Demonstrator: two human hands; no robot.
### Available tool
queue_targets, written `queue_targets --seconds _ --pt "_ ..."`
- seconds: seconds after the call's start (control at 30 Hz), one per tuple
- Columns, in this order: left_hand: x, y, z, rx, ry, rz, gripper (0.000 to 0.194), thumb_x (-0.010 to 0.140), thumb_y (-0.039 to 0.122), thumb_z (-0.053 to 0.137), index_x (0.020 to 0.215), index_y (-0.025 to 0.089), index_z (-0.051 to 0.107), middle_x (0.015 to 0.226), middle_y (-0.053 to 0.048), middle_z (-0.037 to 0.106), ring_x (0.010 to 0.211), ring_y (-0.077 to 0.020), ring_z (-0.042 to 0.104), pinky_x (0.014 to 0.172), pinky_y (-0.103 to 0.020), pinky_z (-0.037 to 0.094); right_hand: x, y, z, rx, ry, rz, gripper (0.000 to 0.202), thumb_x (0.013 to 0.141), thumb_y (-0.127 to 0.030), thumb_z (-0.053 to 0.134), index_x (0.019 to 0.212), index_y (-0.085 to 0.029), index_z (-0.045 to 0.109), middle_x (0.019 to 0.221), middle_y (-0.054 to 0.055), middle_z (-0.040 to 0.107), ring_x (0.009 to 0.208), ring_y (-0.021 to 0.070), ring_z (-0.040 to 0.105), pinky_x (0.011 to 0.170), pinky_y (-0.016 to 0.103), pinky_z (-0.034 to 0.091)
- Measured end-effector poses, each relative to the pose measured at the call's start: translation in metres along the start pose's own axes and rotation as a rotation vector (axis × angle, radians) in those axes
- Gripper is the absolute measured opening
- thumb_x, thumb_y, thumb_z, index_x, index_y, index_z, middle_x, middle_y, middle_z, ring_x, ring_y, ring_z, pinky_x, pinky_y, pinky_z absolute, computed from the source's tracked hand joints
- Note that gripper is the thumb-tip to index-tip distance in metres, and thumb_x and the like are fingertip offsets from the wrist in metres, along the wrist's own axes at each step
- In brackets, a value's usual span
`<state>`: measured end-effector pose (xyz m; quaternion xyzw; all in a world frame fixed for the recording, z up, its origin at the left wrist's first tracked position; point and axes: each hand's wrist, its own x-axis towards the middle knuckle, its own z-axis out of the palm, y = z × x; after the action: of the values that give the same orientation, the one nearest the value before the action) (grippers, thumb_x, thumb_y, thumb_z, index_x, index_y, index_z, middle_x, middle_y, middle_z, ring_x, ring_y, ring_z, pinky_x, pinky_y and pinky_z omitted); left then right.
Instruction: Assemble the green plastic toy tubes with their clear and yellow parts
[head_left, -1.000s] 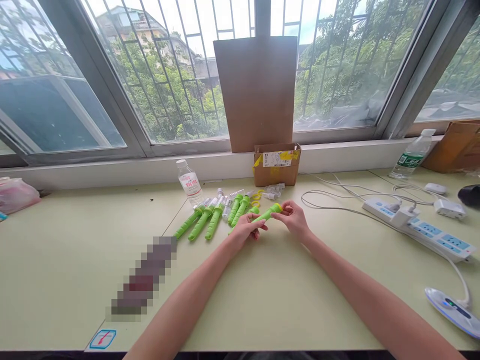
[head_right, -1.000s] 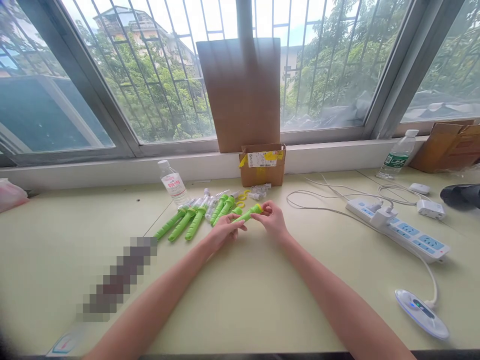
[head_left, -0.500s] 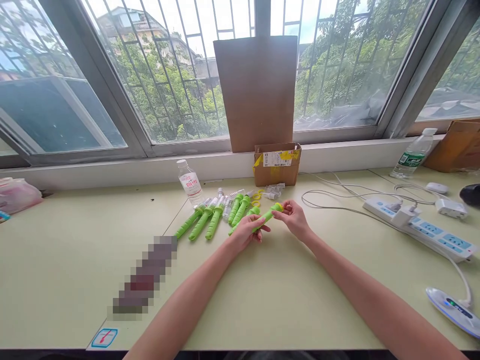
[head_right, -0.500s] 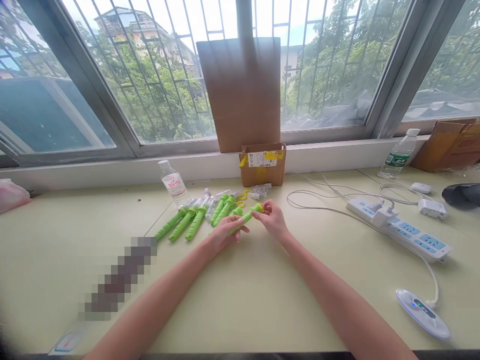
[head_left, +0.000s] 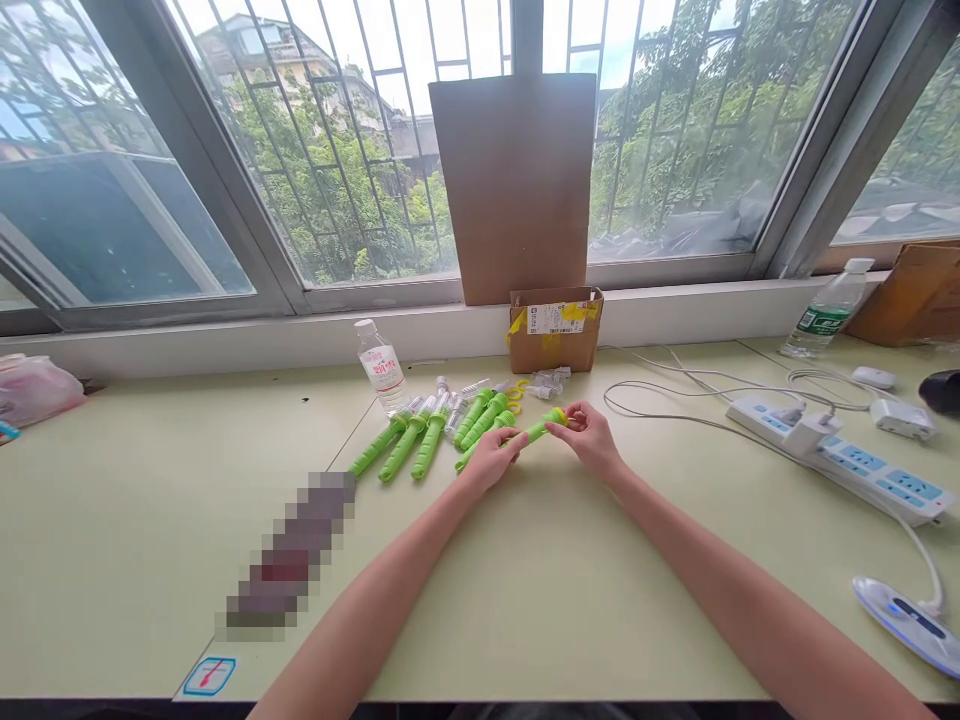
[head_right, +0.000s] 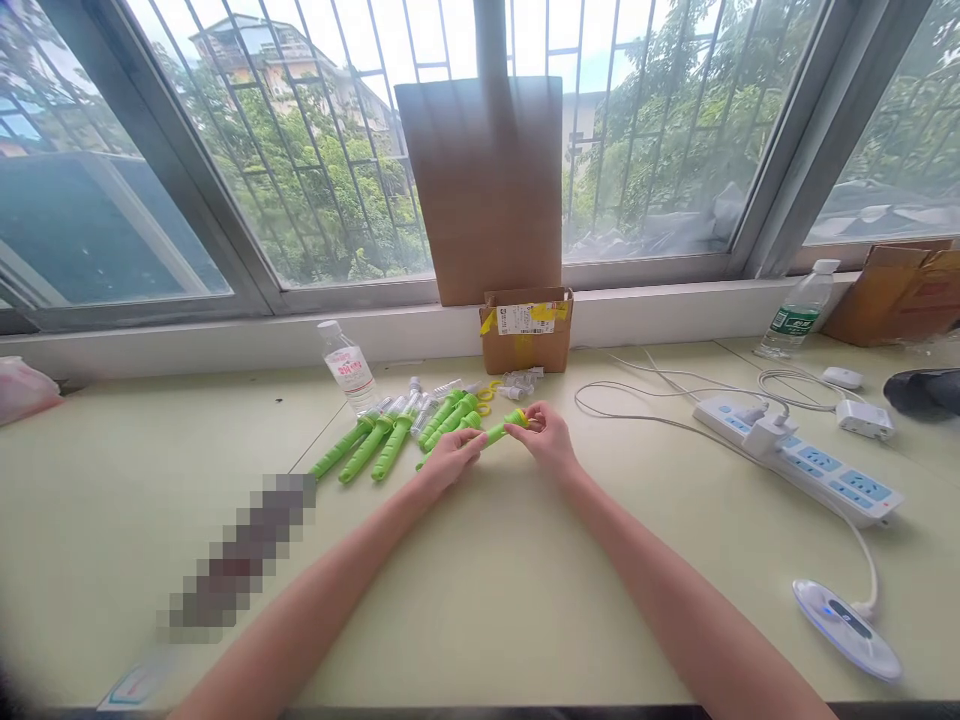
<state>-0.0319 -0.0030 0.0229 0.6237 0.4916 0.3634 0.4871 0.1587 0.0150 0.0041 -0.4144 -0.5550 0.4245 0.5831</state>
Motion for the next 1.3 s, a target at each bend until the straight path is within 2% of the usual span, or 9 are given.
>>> queue_targets --seconds 0.2,0.33,0.53,0.6,0.7,0.77,0.87,1.1,1.3 --pt "0.003 0.001 -0.008 -0.164 -0.073 -0.117 0.048 0.071 0.061 0.065 0.090 0.017 0.061 0.055 0.006 0.039 0.040 -0.0039 0.022 0.039 -0.021 0.014 0.001 -0.001 -0.001 -0.017 -0.080 -0.018 0.048 0.057 -0.046 0.082 0.081 -0.024 0.047 0.093 0.004 0.068 0.089 0.0238 0.068 0.076 0.038 0.057" --pt "0.003 0.002 -0.010 -0.204 -0.115 -0.134 0.045 0.072 0.059 0.065 0.087 0.017 0.059 0.057 0.006 0.039 0.041 -0.0031 0.020 0.039 -0.022 0.012 -0.001 0.001 0.000 -0.047 -0.052 -0.042 0.047 0.057 -0.046 0.082 0.080 -0.024 0.047 0.097 0.005 0.067 0.093 0.0241 0.067 0.077 0.038 0.057" --pt "0.001 0.006 -0.011 -0.229 -0.142 -0.152 0.045 0.073 0.060 0.064 0.085 0.017 0.055 0.059 0.006 0.038 0.042 -0.0020 0.018 0.039 -0.021 0.009 -0.003 0.002 0.004 -0.041 -0.017 -0.060 0.046 0.058 -0.050 0.080 0.077 -0.024 0.047 0.092 0.004 0.067 0.093 0.0239 0.066 0.078 0.039 0.058" --pt "-0.001 0.007 -0.011 -0.232 -0.146 -0.154 0.046 0.070 0.055 0.069 0.090 0.017 0.056 0.058 0.007 0.037 0.042 -0.0018 0.019 0.039 -0.020 0.011 -0.003 0.001 0.005 -0.034 -0.005 -0.069 0.047 0.057 -0.053 0.079 0.076 -0.024 0.047 0.094 0.005 0.067 0.093 0.0243 0.067 0.080 0.040 0.058" --pt "-0.002 0.007 -0.010 -0.229 -0.163 -0.146 0.051 0.062 0.039 0.079 0.102 0.017 0.055 0.054 0.010 0.033 0.042 -0.0030 0.023 0.040 -0.018 0.017 -0.004 0.000 0.005 -0.026 0.005 -0.091 0.047 0.058 -0.055 0.078 0.074 -0.023 0.048 0.096 0.005 0.067 0.094 0.0248 0.066 0.082 0.041 0.057" --pt "-0.004 0.007 -0.010 -0.228 -0.163 -0.140 0.049 0.062 0.031 0.077 0.104 0.016 0.056 0.050 0.011 0.030 0.042 -0.0043 0.024 0.039 -0.018 0.020 -0.004 -0.001 0.005 -0.028 0.004 -0.098 0.046 0.060 -0.054 0.077 0.075 -0.023 0.048 0.096 0.006 0.067 0.095 0.0250 0.066 0.082 0.042 0.057" --pt "-0.005 0.009 -0.010 -0.230 -0.176 -0.137 0.039 0.065 0.027 0.072 0.099 0.015 0.058 0.047 0.010 0.029 0.042 -0.0050 0.024 0.038 -0.019 0.021 -0.004 -0.002 0.005 -0.042 -0.010 -0.107 0.044 0.062 -0.051 0.077 0.080 -0.024 0.048 0.100 0.006 0.066 0.097 0.0248 0.065 0.081 0.042 0.058" --pt "-0.009 0.013 -0.012 -0.227 -0.244 -0.149 0.041 0.070 0.042 0.071 0.099 0.014 0.060 0.048 0.009 0.033 0.039 -0.0046 0.026 0.038 -0.019 0.024 -0.004 -0.001 0.005 -0.069 -0.014 -0.145 0.042 0.064 -0.050 0.076 0.083 -0.025 0.048 0.107 0.006 0.065 0.103 0.0249 0.064 0.081 0.043 0.059" --pt "-0.007 0.014 -0.012 -0.238 -0.260 -0.173 0.037 0.071 0.048 0.070 0.087 0.017 0.055 0.049 0.010 0.025 0.039 -0.0037 0.021 0.037 -0.020 0.015 -0.004 0.000 0.004 -0.053 -0.002 -0.146 0.038 0.065 -0.046 0.077 0.082 -0.024 0.050 0.108 0.006 0.067 0.098 0.0246 0.066 0.082 0.043 0.059"
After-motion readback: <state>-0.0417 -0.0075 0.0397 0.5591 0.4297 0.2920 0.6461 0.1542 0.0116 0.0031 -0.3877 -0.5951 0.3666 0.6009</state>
